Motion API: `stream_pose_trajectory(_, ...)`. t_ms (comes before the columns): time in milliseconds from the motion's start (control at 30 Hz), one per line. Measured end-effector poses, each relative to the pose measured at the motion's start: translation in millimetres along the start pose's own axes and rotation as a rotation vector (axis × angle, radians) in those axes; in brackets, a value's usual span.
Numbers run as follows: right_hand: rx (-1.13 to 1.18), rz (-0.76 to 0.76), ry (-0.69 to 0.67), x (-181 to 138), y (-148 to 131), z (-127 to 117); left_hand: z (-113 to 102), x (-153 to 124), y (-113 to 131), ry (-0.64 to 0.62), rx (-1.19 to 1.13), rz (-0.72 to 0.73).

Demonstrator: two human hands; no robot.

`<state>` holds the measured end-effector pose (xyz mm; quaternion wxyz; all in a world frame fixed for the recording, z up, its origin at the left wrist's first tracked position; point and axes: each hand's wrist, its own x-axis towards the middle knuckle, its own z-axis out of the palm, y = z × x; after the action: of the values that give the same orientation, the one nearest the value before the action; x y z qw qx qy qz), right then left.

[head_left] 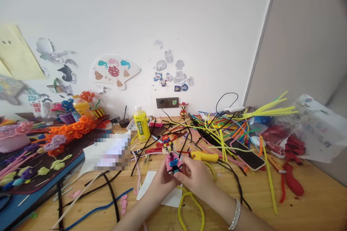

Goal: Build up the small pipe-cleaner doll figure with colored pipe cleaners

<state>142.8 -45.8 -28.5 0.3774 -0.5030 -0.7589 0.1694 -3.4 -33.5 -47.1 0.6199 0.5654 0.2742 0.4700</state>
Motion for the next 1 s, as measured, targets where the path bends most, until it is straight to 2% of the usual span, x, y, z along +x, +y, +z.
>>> stream_pose_trajectory(100,0.095,0.084,0.017,1,4,8,-1,2,-6,0.005,-0.007,0.060)
stream_pose_trajectory(267,0.567,0.156,-0.059,4,7,18,-4,3,-7,0.078,-0.007,0.063)
stream_pose_trajectory(367,0.847,0.247,-0.020,9,7,6,-5,1,-2,0.115,0.016,0.029)
stream_pose_trajectory(400,0.968,0.289,0.019,12,11,-3,-5,1,0,0.126,0.023,0.016)
stream_pose_trajectory(467,1.194,0.238,0.166,17,24,-31,-4,-1,3,0.147,0.025,-0.012)
stream_pose_trajectory(567,1.472,0.149,0.529,24,56,-86,-4,-2,4,0.167,0.007,-0.032)
stream_pose_trajectory(633,1.575,0.098,0.704,26,77,-118,-4,-3,4,0.173,-0.011,-0.030)
stream_pose_trajectory(700,1.584,0.077,0.809,27,90,-134,-4,-3,5,0.172,-0.026,-0.037)
stream_pose_trajectory(767,1.563,0.118,0.748,28,90,-130,-3,-3,8,0.171,-0.026,-0.066)
stream_pose_trajectory(833,1.453,0.179,0.581,30,80,-108,-1,-4,10,0.166,-0.020,-0.102)
stream_pose_trajectory(900,1.199,0.261,0.345,30,63,-77,0,-5,11,0.150,-0.026,-0.137)
stream_pose_trajectory(1000,0.774,0.158,0.025,25,36,-34,0,-7,9,0.096,-0.039,-0.159)
